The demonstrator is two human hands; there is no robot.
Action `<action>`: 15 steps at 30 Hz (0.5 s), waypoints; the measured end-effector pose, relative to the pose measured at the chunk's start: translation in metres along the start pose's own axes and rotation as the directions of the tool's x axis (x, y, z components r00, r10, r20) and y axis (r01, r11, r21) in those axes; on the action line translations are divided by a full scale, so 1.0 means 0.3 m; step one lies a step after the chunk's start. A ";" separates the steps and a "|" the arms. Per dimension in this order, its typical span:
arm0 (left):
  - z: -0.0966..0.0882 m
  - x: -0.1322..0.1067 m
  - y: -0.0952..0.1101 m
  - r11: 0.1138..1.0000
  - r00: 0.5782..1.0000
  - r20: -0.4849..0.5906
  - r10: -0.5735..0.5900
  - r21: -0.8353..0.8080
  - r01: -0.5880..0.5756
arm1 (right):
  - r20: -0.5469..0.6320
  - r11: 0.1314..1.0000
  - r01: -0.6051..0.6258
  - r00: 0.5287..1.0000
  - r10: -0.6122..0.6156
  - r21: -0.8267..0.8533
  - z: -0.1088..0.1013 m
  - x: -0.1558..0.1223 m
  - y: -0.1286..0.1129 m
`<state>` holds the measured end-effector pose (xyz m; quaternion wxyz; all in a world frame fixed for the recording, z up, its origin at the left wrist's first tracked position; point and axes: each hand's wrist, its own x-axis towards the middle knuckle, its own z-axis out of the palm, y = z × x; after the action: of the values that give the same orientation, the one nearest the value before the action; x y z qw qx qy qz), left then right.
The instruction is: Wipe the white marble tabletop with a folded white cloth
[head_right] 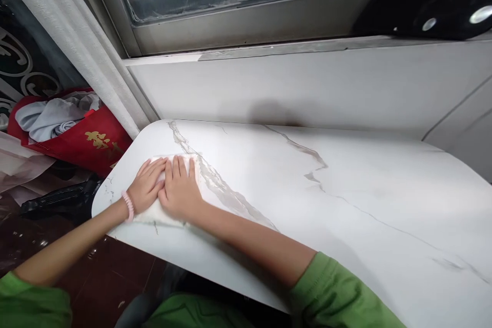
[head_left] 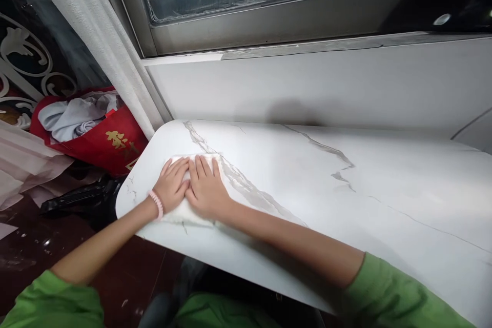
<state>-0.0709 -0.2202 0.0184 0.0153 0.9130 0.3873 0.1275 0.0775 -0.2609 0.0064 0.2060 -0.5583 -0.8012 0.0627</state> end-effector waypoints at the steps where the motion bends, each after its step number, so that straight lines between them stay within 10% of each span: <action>1: 0.005 0.054 -0.044 1.000 1.000 0.009 0.001 -0.003 -0.001 | -0.005 1.000 -0.026 1.000 0.026 -0.012 0.009 0.055 0.023; 9: 0.066 0.486 -0.320 0.989 0.986 0.087 0.146 -0.022 -0.144 | -0.078 0.958 -0.278 0.959 0.272 -0.067 0.056 0.416 0.205; 15: 0.080 0.610 -0.424 0.966 0.960 0.115 0.257 -0.028 -0.255 | -0.159 0.946 -0.317 0.939 0.304 -0.061 0.080 0.526 0.250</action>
<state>-0.0323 0.0007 0.0196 0.0272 0.9612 0.2635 0.0770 0.0870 -0.0850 0.0009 0.2280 -0.6892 -0.6875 0.0185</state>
